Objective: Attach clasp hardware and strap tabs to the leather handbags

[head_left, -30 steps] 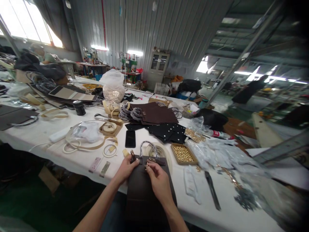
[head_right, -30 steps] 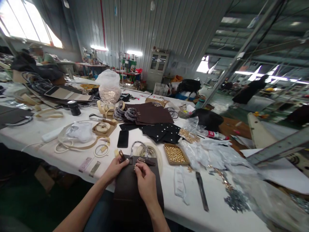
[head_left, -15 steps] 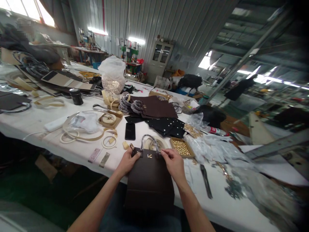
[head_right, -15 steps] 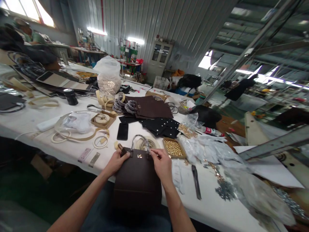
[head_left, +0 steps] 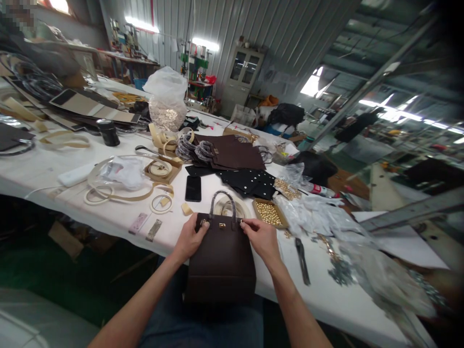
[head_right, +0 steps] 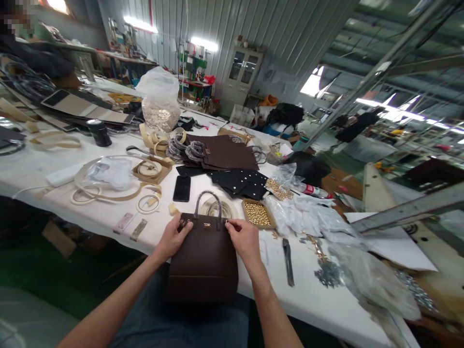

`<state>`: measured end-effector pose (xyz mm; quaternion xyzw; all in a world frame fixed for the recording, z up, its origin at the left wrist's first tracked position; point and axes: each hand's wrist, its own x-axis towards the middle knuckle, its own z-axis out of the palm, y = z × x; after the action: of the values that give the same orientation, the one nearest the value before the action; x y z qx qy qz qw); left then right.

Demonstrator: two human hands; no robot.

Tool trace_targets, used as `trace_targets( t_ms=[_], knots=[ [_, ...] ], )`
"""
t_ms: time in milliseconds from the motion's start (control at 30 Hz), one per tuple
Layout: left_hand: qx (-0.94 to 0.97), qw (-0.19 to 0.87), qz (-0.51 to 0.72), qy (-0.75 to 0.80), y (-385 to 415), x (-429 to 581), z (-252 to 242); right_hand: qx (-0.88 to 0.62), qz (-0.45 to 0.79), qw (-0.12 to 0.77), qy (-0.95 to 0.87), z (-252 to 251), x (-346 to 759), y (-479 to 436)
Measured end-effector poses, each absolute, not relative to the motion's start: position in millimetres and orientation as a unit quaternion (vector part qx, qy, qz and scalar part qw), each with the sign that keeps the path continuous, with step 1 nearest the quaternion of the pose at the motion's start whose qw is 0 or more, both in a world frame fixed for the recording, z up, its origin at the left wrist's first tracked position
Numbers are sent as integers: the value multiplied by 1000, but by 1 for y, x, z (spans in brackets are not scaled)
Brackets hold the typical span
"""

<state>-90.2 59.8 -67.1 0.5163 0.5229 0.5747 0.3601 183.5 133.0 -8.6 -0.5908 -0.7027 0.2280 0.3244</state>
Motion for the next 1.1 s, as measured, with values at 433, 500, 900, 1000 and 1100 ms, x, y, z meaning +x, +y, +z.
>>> trace_targets(
  t_ms=[433, 500, 900, 1000, 1100],
  knots=[
    [546, 325, 571, 520, 48, -84, -60, -576, 195, 295, -737, -8, 187, 128],
    [543, 333, 574, 514, 47, -84, -60, -574, 182, 295, -742, -9, 187, 126],
    [571, 306, 569, 506, 42, -79, -51, -576, 144, 264, -760, -14, 188, 128],
    [583, 299, 569, 497, 37, -77, -49, -587, 133, 248, -759, -12, 186, 128],
    [606, 290, 560, 484, 33, -76, -46, -588, 126, 237, -763, -10, 184, 129]
  ],
)
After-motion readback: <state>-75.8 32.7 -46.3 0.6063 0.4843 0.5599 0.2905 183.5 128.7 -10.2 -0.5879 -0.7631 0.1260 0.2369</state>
